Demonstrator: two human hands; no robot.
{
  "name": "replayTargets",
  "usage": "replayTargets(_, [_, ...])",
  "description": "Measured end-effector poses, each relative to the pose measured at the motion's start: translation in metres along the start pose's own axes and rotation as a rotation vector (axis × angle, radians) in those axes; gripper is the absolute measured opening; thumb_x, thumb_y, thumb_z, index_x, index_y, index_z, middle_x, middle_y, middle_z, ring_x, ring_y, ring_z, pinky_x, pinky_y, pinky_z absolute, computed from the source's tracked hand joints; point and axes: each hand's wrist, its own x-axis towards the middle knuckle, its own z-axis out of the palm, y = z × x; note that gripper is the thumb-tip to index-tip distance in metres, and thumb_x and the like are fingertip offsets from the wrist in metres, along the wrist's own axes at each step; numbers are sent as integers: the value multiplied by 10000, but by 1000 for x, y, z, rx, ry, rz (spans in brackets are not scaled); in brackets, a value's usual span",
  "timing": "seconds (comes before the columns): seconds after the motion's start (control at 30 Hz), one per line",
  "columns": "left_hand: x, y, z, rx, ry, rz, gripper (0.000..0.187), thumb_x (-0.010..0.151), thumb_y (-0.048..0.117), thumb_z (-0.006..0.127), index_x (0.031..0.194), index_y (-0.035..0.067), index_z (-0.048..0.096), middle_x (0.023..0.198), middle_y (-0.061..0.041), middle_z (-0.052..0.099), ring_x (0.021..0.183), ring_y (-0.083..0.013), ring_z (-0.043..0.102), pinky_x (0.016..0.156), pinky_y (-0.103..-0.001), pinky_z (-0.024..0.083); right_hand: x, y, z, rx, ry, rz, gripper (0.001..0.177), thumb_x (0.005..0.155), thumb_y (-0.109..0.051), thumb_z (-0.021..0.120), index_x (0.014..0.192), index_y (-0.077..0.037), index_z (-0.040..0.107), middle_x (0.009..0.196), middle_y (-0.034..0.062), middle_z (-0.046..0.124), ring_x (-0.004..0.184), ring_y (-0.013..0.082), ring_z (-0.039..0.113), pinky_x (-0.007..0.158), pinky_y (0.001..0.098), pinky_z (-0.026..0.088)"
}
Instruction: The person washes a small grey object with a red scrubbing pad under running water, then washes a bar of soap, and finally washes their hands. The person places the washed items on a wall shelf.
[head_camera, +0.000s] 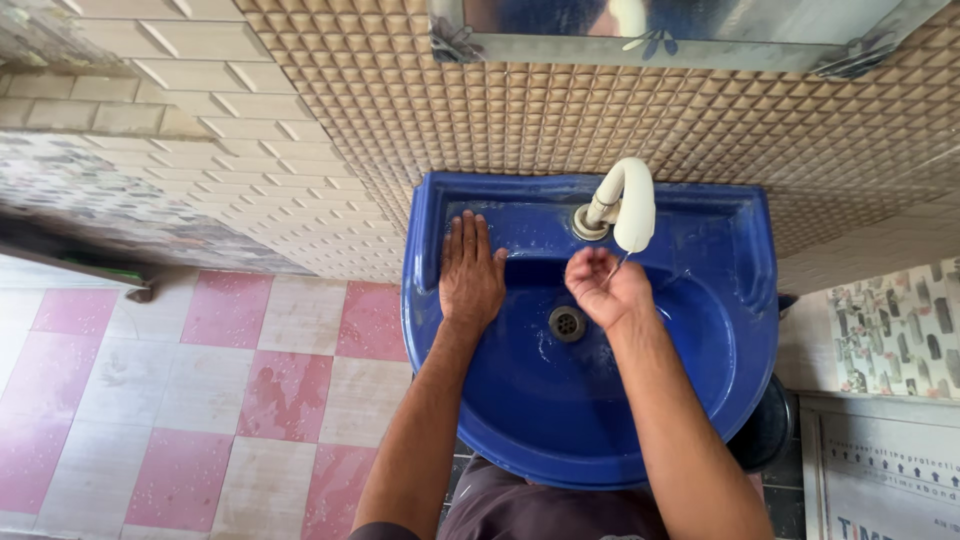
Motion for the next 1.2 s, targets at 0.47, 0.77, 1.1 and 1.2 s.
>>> replayTargets(0.47, [-13, -23, -5, 401, 93, 130, 627, 1027, 325, 396, 1543, -27, 335, 1619, -205, 349, 1543, -323, 248, 1263, -441, 183, 50, 90, 29, -306, -414, 57, 281, 1040, 29, 434, 1271, 170, 510, 1222, 310, 649, 1172, 369, 689, 1033, 379, 539])
replayTargets(0.77, [-7, -31, -10, 240, 22, 170, 580, 1101, 297, 349, 1560, -58, 364, 1624, -230, 357, 1534, -330, 301, 1289, -429, 182, 20, 69, 27, -71, -287, 59, 349, 1055, -184, 464, 1191, 118, 574, 1183, 258, 646, 1168, 396, 638, 1055, 503, 541])
replayTargets(1.1, [8, 14, 7, 49, 6, -48, 617, 1091, 353, 341, 1574, -23, 265, 1664, -208, 282, 1577, -339, 233, 1299, -406, 182, -2, 16, -6, -13, -197, -28, 196, 1025, -94, 516, 1015, 72, 619, 1004, 188, 662, 973, 313, 648, 862, 391, 578])
replayTargets(1.2, [-9, 26, 13, -77, -61, 103, 610, 1098, 305, 340, 1569, -69, 243, 1645, -243, 245, 1537, -365, 219, 1254, -427, 191, -5, 20, 0, -27, -211, -19, 210, 1035, -108, 516, 1023, 70, 625, 1007, 183, 666, 977, 309, 651, 870, 392, 580])
